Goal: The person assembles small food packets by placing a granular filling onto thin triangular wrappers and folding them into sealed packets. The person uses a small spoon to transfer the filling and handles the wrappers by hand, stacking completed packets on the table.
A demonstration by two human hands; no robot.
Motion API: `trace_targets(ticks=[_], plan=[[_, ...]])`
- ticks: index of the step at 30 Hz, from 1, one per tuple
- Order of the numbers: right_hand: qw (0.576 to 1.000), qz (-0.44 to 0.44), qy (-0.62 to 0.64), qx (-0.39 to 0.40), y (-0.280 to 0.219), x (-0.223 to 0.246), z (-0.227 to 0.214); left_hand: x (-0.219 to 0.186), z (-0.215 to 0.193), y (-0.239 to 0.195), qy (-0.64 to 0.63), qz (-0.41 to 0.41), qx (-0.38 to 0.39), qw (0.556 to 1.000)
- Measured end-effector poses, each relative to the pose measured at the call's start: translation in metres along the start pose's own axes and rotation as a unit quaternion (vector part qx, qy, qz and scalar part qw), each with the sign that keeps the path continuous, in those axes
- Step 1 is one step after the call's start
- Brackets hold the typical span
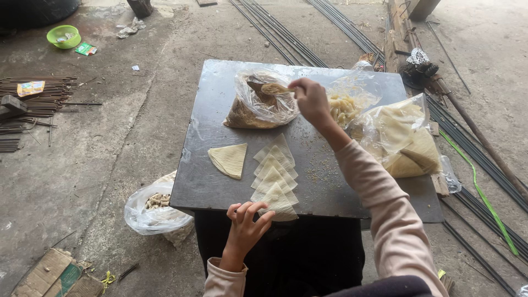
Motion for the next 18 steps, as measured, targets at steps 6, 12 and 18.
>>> trace_targets(ticks=[6,12,18], plan=[[0.998,-0.002,0.042,0.042,-0.071,-0.015,-0.033,-0.005,0.002,-0.003,-0.013,0.014,-0.051,0.999],[0.987,-0.047,0.037,0.151,-0.188,0.002,-0.026,-0.015,-0.003,0.0,0.001,0.021,-0.095,0.995],[0.977,-0.194,-0.076,0.045,-0.248,0.021,-0.031,-0.026,-0.008,0.009,0.024,0.017,-0.106,0.994]])
Point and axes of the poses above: each hand's wrist, its own y-axis towards the middle knuckle, its own z-axis out of the palm, x = y × z, the point moved 2 cm from there along y, towards the middle knuckle, and after that the axes turned 13 degrees about -y, right-handed, at the moved point
